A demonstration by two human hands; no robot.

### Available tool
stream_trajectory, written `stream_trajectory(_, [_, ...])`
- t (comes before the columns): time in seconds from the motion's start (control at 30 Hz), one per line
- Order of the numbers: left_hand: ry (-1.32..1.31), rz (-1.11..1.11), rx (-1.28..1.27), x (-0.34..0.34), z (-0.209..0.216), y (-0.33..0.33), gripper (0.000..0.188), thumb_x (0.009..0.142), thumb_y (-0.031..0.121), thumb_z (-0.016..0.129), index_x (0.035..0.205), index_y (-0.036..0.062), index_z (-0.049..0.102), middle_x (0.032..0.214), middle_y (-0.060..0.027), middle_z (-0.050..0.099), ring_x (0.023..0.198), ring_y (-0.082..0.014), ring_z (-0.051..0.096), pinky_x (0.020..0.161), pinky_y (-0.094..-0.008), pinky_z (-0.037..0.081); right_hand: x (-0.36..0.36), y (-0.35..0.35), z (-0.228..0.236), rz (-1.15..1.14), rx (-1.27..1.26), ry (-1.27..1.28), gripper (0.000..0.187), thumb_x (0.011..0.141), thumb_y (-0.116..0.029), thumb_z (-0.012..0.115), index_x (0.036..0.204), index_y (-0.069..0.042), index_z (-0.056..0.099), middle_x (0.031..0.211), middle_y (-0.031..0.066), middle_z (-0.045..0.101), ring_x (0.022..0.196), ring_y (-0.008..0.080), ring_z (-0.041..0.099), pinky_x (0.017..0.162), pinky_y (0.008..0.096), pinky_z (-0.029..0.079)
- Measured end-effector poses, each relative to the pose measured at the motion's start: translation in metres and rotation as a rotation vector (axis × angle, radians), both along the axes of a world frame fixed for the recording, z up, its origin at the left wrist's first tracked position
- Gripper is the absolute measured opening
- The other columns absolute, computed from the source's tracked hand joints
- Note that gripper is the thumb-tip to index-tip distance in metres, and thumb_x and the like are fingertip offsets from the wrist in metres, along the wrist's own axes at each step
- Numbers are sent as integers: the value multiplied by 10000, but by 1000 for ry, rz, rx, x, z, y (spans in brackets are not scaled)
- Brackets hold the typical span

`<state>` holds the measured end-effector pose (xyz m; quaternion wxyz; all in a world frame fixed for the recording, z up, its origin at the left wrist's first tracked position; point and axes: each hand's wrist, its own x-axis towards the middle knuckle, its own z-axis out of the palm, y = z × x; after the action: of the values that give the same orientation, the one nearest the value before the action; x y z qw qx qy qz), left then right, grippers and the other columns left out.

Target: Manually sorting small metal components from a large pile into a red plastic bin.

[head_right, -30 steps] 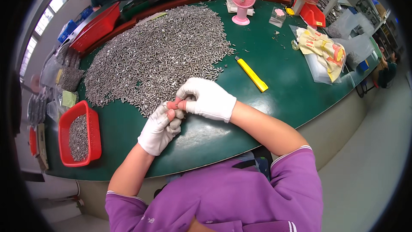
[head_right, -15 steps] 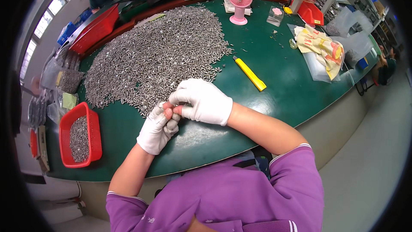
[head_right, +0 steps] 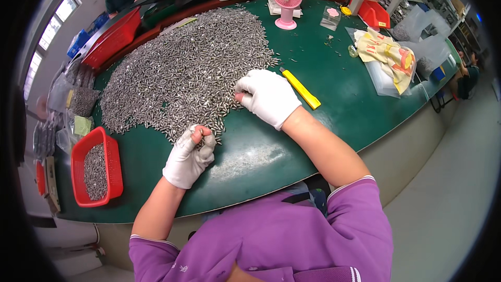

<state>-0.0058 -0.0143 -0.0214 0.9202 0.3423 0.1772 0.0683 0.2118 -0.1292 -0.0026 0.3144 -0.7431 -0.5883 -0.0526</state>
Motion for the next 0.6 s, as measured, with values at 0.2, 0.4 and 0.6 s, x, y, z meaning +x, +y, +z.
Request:
stream_trajectory(0.2, [6, -6, -3, 1, 1, 0, 201, 900, 259, 624, 1010, 99, 575, 859, -28, 593, 641, -86, 488, 579, -219, 402, -2, -1, -4, 16, -165, -17, 42, 743, -170, 644, 753, -136, 668, 782, 77, 594, 798, 279, 600, 691, 397, 491])
stream_trajectory(0.4, [-33, -39, -19, 0, -5, 0, 206, 894, 201, 624, 1057, 94, 556, 924, -24, 596, 686, -81, 496, 618, -217, 404, -9, -3, 2, 33, -290, -49, 76, 762, -183, 632, 774, -121, 672, 811, 81, 600, 826, 279, 601, 711, 403, 492])
stream_trajectory(0.6, [-17, -85, 15, 1, -4, -3, 220, 896, 237, 639, 1048, 102, 557, 896, 0, 591, 658, -58, 481, 590, -192, 392, -23, 3, 10, 316, -42, 126, 85, 775, -173, 642, 824, -104, 641, 824, 81, 586, 844, 279, 584, 744, 390, 478])
